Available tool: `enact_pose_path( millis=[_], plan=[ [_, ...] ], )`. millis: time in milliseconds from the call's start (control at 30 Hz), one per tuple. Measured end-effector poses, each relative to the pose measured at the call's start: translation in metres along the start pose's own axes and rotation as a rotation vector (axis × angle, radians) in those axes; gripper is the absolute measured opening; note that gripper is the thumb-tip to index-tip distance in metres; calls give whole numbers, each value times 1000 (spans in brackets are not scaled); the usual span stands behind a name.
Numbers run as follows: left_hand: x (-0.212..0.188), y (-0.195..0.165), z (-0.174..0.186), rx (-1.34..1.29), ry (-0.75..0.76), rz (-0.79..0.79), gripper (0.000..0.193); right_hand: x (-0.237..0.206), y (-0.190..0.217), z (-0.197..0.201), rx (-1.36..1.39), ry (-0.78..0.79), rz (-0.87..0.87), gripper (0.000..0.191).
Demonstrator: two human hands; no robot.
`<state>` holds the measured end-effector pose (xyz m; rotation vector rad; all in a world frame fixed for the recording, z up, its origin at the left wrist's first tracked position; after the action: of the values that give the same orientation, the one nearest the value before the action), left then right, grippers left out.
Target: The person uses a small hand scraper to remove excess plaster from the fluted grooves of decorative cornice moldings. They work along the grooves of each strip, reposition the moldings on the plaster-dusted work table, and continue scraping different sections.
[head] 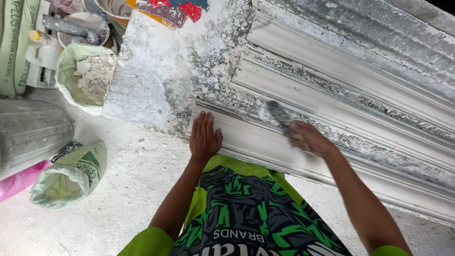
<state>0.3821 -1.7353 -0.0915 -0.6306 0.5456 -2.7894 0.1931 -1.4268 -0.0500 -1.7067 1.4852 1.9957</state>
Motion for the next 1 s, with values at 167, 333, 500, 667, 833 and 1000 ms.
enact_pose_path(
  millis=[167, 333, 500, 667, 833, 1000],
  plan=[
    [-2, 0, -3, 36, 25, 4, 44, -5, -9, 38, 176, -95, -44, 25],
    [-2, -1, -3, 38, 41, 1, 44, 60, 33, -64, 233, 53, 142, 33],
    [-2, -2, -3, 25, 64, 26, 44, 33, 40, -48, -33, -53, 100, 41],
    [-1, -4, -4, 28, 85, 28, 45, 6, 46, -22, -17, -161, -15, 38],
    [0, -4, -1, 36, 109, 36, 46, 75, 65, -113, -134, -97, 251, 42],
    [0, -3, 1, 51, 92, 29, 47, 30, 57, -46, -506, -155, 207, 45]
  ],
)
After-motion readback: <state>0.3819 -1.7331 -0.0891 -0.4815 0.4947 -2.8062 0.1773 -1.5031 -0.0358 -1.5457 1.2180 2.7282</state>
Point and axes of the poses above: each hand's wrist, its own x-axis towards the middle knuckle, its own z-axis out of the back of the hand, y = z × x, the point moved 3 cm from there along x, towards the middle knuckle, and after that the axes turned 3 degrees about x, right-handed, at the moved point
